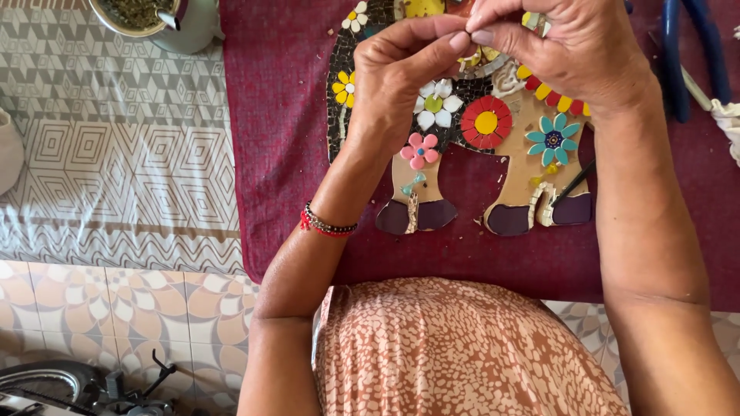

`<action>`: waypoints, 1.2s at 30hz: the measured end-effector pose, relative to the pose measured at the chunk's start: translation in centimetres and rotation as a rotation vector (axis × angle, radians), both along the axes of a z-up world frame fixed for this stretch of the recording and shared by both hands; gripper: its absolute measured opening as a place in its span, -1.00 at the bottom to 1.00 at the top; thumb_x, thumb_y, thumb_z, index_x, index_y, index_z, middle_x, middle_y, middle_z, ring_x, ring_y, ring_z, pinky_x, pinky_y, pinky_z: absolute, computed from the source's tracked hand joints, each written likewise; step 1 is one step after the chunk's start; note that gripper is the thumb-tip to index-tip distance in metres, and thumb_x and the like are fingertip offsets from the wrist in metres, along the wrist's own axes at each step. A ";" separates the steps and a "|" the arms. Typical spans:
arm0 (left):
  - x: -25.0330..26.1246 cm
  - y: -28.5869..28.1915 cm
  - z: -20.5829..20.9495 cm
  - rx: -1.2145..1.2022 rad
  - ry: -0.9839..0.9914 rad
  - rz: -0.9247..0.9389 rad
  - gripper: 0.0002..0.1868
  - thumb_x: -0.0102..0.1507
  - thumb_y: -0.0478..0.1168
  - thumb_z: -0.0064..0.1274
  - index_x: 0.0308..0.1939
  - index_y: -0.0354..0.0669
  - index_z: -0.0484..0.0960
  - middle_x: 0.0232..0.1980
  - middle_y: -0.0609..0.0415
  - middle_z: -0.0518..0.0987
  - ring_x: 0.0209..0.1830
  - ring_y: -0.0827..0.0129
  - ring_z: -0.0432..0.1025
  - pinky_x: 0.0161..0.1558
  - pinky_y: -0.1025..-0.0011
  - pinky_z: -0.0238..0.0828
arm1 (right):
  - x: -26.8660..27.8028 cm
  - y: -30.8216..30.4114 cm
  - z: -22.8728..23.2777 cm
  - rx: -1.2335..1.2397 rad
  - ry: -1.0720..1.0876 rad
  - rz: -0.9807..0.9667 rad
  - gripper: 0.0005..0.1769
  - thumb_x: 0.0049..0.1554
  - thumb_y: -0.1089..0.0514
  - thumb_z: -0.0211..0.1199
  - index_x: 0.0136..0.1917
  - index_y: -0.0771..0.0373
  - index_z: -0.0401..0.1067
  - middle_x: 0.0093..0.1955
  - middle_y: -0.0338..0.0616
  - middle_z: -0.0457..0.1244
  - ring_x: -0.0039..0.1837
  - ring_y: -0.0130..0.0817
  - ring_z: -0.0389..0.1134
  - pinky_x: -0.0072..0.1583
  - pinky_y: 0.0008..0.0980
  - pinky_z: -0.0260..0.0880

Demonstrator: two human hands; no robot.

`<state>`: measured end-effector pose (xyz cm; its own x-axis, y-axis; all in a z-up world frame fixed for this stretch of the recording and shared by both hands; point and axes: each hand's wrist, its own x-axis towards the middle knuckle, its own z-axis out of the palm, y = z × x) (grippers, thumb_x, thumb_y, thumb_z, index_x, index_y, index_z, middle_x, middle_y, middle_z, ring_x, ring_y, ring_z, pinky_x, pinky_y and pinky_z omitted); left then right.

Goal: Creating a mosaic artwork by cutting tiles with nippers and gluing them onto an elephant-shaped base.

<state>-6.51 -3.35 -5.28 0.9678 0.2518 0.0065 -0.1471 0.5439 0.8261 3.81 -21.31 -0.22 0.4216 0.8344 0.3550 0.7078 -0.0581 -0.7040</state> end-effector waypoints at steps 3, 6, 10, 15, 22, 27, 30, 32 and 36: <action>0.0 -0.5 -0.1 -0.052 -0.080 0.048 -0.85 0.20 -0.38 0.33 -0.16 -0.24 0.74 -0.25 -0.03 0.74 -0.25 0.39 0.65 -0.24 0.48 0.62 | -0.5 0.3 1.2 0.044 0.056 0.033 -0.88 0.41 0.60 0.46 0.09 0.62 0.52 0.15 0.31 0.39 0.22 0.06 0.46 0.35 -0.14 0.53; -0.2 -0.5 0.1 -0.011 -0.146 0.027 -0.77 0.23 -0.45 0.31 -0.06 -0.21 0.67 -0.13 0.00 0.73 -0.15 0.41 0.63 -0.12 0.49 0.67 | -0.7 0.3 1.7 0.044 0.019 0.013 -0.87 0.39 0.64 0.50 0.08 0.70 0.54 0.13 0.39 0.40 0.20 0.10 0.47 0.29 -0.14 0.52; -0.1 -0.3 0.0 -0.056 -0.154 0.016 -0.68 0.23 -0.48 0.31 0.00 -0.23 0.57 -0.10 -0.07 0.73 -0.07 0.35 0.65 0.03 0.39 0.68 | -0.5 0.1 1.3 0.022 -0.010 -0.046 -0.85 0.42 0.61 0.55 0.12 0.65 0.57 0.16 0.33 0.41 0.24 0.04 0.47 0.32 -0.17 0.48; -0.1 -0.3 -0.2 -0.051 -0.115 0.029 -0.63 0.20 -0.46 0.32 -0.01 -0.24 0.49 -0.11 -0.19 0.72 -0.15 0.33 0.64 -0.02 0.41 0.68 | -0.8 0.7 1.7 0.021 0.018 -0.023 -0.90 0.40 0.67 0.47 0.10 0.70 0.57 0.11 0.37 0.40 0.16 0.02 0.45 0.21 -0.25 0.45; -0.2 -0.6 0.0 -0.107 -0.148 0.025 -0.63 0.21 -0.44 0.32 -0.05 -0.15 0.44 -0.14 -0.21 0.71 -0.16 0.24 0.65 -0.03 0.35 0.68 | -0.8 0.5 2.2 0.004 0.025 -0.017 -0.89 0.39 0.66 0.48 0.12 0.69 0.58 0.11 0.35 0.39 0.13 -0.02 0.44 0.16 -0.29 0.43; -0.2 -0.7 0.1 -0.113 -0.129 0.048 -0.64 0.20 -0.43 0.30 -0.15 -0.14 0.37 -0.19 -0.21 0.70 -0.25 0.25 0.64 -0.16 0.36 0.70 | -0.6 0.4 2.0 0.017 0.010 0.021 -0.87 0.34 0.62 0.52 0.09 0.67 0.58 0.10 0.35 0.40 0.12 -0.02 0.45 0.14 -0.29 0.41; -0.1 -0.5 0.1 -0.183 -0.172 -0.006 -0.63 0.23 -0.42 0.31 -0.07 -0.16 0.40 -0.12 -0.30 0.70 -0.17 0.16 0.65 -0.06 0.29 0.70 | -0.7 0.1 1.8 0.048 0.053 -0.025 -0.88 0.38 0.61 0.52 0.09 0.65 0.57 0.11 0.36 0.39 0.15 0.00 0.45 0.19 -0.27 0.43; -0.3 -0.3 0.6 -0.204 -0.161 -0.034 -0.67 0.27 -0.41 0.27 -0.05 -0.18 0.39 -0.09 -0.29 0.70 -0.16 0.13 0.66 -0.04 0.30 0.69 | -0.7 0.0 2.0 0.065 0.045 -0.020 -0.87 0.40 0.63 0.51 0.07 0.67 0.56 0.10 0.39 0.39 0.14 0.04 0.45 0.18 -0.24 0.44; -0.2 -0.4 0.6 -0.235 -0.088 -0.047 -0.68 0.26 -0.36 0.28 -0.06 -0.17 0.43 -0.12 -0.23 0.73 -0.19 0.13 0.67 -0.08 0.32 0.68 | -0.6 -0.1 1.8 0.071 0.035 -0.025 -0.85 0.39 0.64 0.53 0.04 0.68 0.55 0.10 0.41 0.39 0.14 0.06 0.46 0.19 -0.21 0.47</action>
